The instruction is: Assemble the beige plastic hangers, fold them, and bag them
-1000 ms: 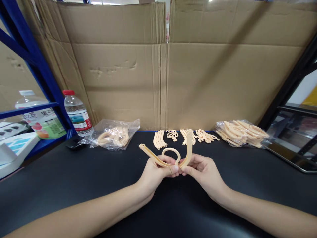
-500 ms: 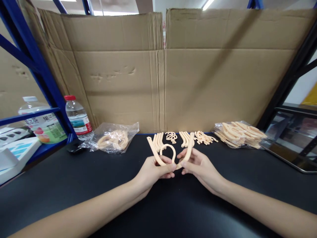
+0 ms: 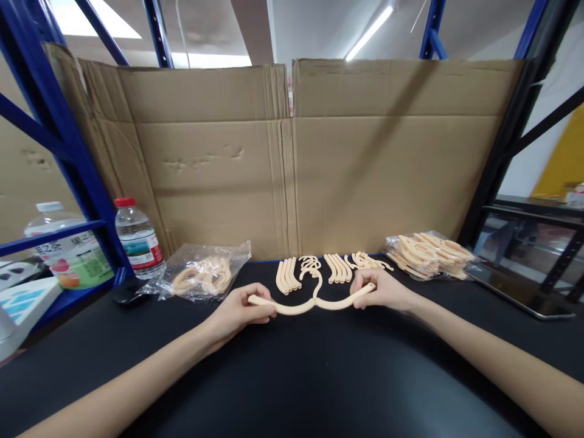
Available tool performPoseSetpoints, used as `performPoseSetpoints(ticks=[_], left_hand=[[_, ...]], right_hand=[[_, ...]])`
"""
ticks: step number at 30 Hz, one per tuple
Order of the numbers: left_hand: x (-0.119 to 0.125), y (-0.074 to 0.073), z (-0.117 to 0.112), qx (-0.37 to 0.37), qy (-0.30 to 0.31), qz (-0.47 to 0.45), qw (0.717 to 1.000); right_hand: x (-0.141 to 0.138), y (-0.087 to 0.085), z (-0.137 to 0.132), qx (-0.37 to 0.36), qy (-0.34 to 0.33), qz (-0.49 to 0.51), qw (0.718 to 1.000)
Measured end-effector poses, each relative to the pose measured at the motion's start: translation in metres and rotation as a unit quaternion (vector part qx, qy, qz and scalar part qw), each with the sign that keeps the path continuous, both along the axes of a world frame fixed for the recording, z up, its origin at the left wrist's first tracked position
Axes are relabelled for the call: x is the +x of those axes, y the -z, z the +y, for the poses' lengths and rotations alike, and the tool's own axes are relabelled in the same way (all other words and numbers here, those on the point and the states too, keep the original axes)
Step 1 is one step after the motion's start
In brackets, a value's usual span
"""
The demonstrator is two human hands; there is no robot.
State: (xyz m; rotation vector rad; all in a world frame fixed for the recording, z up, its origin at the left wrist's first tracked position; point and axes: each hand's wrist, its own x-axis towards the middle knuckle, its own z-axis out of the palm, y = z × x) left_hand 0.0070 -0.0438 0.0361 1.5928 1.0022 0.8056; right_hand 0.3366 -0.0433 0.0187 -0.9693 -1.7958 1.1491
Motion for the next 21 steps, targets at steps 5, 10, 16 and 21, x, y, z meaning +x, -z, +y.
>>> performPoseSetpoints(ticks=[5, 10, 16, 21], left_hand=[[-0.007, 0.008, 0.004, 0.328, 0.089, 0.225, 0.913], [-0.005, 0.008, 0.001, 0.405, 0.107, 0.274, 0.866], [-0.006, 0.014, 0.001, 0.407, 0.083, 0.279, 0.866], [-0.005, 0.018, 0.004, 0.41, 0.066, 0.273, 0.868]], right_hand=[[0.007, -0.005, 0.0, 0.123, -0.033, -0.196, 0.972], [0.013, -0.011, -0.003, 0.125, -0.054, -0.282, 0.95], [0.017, -0.012, -0.001, 0.114, -0.028, -0.291, 0.95], [0.018, -0.011, 0.0, 0.107, -0.021, -0.293, 0.95]])
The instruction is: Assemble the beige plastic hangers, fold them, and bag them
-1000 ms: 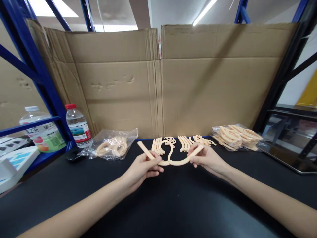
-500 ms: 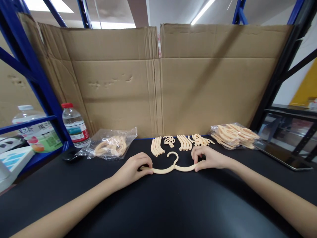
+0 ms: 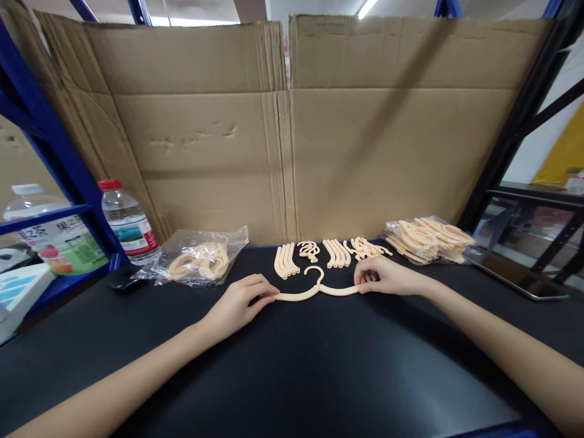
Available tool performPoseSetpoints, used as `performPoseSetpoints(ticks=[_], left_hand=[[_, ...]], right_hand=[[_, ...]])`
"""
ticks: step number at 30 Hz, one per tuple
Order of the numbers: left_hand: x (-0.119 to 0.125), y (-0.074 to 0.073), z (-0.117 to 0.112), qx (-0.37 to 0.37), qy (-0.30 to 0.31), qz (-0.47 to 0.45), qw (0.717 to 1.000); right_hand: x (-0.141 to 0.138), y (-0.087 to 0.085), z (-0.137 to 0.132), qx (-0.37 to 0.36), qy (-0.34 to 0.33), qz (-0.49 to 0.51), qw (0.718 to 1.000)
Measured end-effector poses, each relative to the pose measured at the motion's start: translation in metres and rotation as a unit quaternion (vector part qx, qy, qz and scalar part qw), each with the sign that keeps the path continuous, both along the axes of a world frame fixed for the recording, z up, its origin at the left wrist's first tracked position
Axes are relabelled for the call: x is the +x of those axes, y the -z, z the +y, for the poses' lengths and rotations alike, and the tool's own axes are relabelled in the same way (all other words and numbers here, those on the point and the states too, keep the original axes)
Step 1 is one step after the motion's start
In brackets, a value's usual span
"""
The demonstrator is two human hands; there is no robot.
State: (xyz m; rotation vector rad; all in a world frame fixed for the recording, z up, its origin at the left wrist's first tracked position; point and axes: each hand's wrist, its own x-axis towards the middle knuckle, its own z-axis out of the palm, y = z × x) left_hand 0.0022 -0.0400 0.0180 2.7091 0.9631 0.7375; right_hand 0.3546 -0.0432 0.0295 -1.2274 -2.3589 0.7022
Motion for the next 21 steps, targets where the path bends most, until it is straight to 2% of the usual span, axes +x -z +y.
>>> performPoseSetpoints(ticks=[7, 15, 21], left_hand=[[0.002, -0.001, -0.003, -0.013, -0.008, -0.035, 0.999], [-0.002, -0.008, 0.001, -0.118, -0.061, -0.083, 0.988], [-0.002, -0.005, 0.002, -0.104, -0.056, -0.077, 0.99]], right_hand=[[0.007, 0.0, 0.002, -0.013, -0.014, -0.005, 1.0], [0.02, -0.005, 0.006, -0.044, -0.022, -0.036, 0.998], [0.02, -0.007, 0.005, -0.063, -0.006, -0.029, 0.998]])
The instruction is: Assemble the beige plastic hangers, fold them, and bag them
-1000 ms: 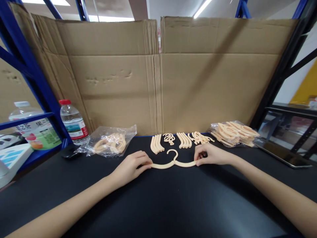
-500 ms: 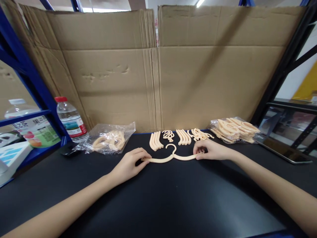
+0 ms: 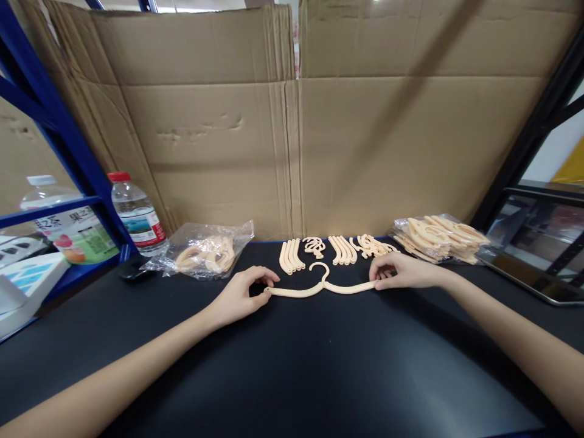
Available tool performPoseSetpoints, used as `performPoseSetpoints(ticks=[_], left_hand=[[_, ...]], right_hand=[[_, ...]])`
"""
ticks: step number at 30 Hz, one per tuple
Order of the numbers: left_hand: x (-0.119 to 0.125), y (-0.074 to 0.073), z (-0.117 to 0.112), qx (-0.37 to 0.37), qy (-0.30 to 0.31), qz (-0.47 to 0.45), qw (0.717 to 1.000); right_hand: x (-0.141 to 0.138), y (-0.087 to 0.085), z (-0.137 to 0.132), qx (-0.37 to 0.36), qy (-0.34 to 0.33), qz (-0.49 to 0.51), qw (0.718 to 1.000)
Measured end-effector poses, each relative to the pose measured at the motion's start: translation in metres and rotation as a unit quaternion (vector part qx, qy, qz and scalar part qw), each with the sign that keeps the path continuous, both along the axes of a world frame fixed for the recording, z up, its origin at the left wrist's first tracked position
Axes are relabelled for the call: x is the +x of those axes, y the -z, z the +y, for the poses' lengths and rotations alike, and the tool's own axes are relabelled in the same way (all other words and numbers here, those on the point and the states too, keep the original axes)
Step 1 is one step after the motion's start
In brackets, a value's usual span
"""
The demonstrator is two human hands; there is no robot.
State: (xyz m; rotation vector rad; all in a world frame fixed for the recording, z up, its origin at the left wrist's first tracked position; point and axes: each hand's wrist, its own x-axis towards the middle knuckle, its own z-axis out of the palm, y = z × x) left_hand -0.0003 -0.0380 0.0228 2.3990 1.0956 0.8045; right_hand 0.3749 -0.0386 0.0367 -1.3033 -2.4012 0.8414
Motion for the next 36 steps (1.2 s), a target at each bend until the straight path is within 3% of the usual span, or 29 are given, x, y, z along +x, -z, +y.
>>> performPoseSetpoints(ticks=[36], left_hand=[[0.0, 0.0011, 0.0, 0.027, -0.007, 0.037, 0.999]], right_hand=[[-0.0036, 0.0019, -0.0028, 0.008, 0.027, -0.016, 0.999]])
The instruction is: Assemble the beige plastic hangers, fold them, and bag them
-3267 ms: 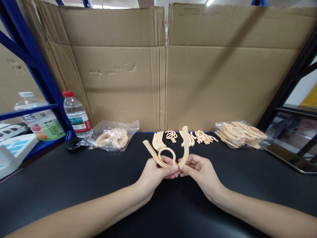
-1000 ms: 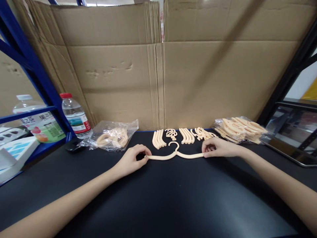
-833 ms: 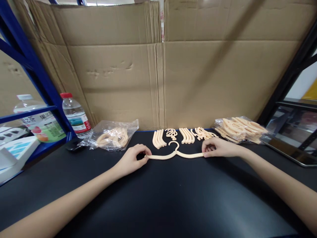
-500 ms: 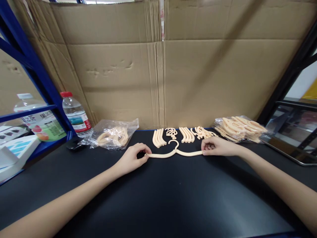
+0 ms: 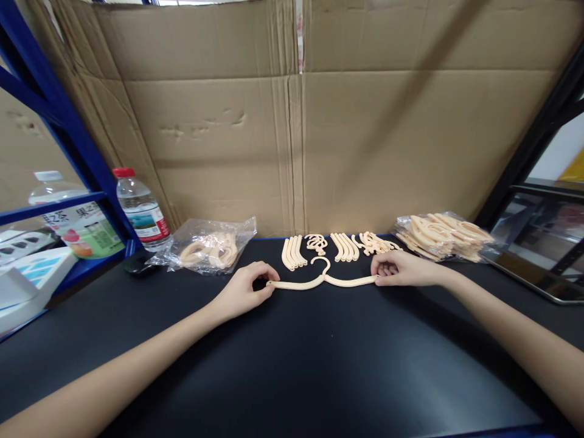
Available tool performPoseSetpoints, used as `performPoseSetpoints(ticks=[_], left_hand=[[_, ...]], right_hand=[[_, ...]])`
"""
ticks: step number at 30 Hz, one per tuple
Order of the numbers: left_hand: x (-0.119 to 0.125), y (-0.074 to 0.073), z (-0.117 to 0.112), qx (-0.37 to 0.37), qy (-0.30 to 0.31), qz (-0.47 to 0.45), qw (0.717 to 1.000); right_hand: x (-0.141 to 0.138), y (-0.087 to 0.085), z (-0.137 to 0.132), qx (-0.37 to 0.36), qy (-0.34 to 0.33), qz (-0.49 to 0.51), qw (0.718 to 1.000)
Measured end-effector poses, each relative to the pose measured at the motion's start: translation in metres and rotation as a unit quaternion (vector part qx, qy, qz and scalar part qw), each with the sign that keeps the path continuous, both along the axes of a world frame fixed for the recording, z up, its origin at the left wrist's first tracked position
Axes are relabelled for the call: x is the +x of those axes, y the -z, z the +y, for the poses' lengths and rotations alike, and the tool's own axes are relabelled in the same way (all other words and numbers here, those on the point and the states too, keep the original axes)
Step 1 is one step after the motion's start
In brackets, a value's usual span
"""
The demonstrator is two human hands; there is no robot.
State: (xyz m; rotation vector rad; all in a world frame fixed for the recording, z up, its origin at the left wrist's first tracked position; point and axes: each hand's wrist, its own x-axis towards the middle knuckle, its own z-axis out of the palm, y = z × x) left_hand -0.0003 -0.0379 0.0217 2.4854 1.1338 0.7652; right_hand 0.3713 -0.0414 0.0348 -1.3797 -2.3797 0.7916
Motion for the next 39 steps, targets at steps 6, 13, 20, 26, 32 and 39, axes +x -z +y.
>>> performPoseSetpoints(ticks=[6, 13, 20, 26, 32, 39], left_hand=[[-0.0007, 0.0017, 0.0015, 0.0, 0.003, -0.01, 1.0], [-0.0007, 0.003, 0.0022, 0.005, 0.004, -0.018, 1.0], [-0.002, 0.0044, 0.0024, 0.003, 0.007, -0.019, 1.0], [-0.0007, 0.0032, 0.0036, 0.003, 0.006, -0.019, 1.0], [-0.0011, 0.0046, 0.004, 0.005, 0.005, -0.017, 1.0], [-0.0013, 0.0039, 0.0037, 0.007, 0.005, -0.021, 1.0]], right_hand=[[0.0002, -0.0006, 0.0002, -0.008, -0.002, -0.011, 1.0], [-0.0004, -0.001, -0.0001, -0.008, -0.003, -0.013, 1.0], [0.0026, 0.0014, 0.0016, -0.003, -0.006, -0.011, 1.0], [0.0052, 0.0018, 0.0024, 0.002, -0.012, -0.014, 1.0], [0.0061, 0.0012, 0.0026, 0.001, -0.016, -0.016, 1.0], [0.0042, -0.0023, -0.0003, -0.007, -0.011, -0.014, 1.0]])
